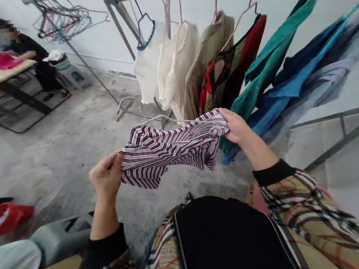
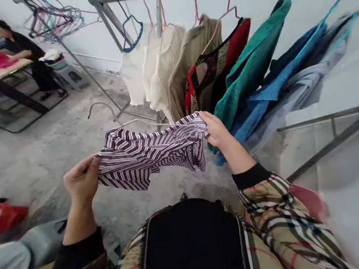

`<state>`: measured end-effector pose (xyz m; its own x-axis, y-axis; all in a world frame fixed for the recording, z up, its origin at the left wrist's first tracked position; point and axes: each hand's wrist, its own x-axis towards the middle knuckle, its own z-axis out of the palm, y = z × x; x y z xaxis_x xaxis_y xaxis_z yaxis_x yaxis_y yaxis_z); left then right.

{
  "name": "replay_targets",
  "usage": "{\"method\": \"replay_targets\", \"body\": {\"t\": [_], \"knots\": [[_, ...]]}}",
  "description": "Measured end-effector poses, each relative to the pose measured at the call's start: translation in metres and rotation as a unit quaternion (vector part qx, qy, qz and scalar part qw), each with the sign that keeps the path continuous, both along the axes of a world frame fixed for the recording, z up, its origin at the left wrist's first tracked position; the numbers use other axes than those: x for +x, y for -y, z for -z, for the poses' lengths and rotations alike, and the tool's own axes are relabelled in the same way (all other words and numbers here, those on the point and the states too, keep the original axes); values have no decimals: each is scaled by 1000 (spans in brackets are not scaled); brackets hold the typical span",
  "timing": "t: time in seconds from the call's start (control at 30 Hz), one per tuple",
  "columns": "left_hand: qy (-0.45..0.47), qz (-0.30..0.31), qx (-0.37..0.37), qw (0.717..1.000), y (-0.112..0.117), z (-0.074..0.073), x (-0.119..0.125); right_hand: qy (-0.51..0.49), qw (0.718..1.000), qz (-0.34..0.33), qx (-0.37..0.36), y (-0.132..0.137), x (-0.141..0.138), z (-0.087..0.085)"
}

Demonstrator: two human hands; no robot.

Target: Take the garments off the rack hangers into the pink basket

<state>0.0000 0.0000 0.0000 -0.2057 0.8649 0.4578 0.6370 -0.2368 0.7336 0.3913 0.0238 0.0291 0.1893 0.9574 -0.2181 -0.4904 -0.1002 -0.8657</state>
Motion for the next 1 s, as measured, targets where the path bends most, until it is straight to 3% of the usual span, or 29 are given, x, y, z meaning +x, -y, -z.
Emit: {"method": "replay_targets", "body": {"t": [0.17,0.33,0.43,0.5,0.53,0.57,0.63,0.67,0.7,0.73,0.8,0.83,0.87,0.93,1.0], "knots": [[-51,10,1,999,-17,8,2,6,999,34,-6,-2,16,4],[-187,40,30,981,-35,2,20,19,996,84,-7,7,33,-3],[-233,61,61,969,-47,-1,43,74,989,124,15,41,45,-17],[-207,86,83,971,-56,0,63,154,981,108,52,80,54,-29],[-177,104,94,974,-61,1,75,209,973,64,68,102,58,-36],[-142,126,102,976,-66,2,87,274,958,-30,75,124,62,-42],[-79,186,111,973,-76,2,115,405,888,-199,84,164,71,-55],[-60,221,115,967,-80,1,131,471,848,-228,80,182,75,-61],[-48,259,122,957,-85,0,146,538,815,-202,72,197,80,-66],[-40,298,135,944,-89,-2,163,600,788,-125,65,209,86,-70],[-22,372,172,912,-95,-5,196,692,714,88,59,227,97,-75],[-12,403,189,895,-97,-6,214,724,667,167,59,232,103,-77],[0,429,203,880,-99,-7,232,752,625,203,56,236,109,-78],[21,463,217,859,-100,-10,268,806,567,169,31,240,120,-77],[34,490,214,844,-97,-14,306,834,542,108,-11,245,131,-76]]}}
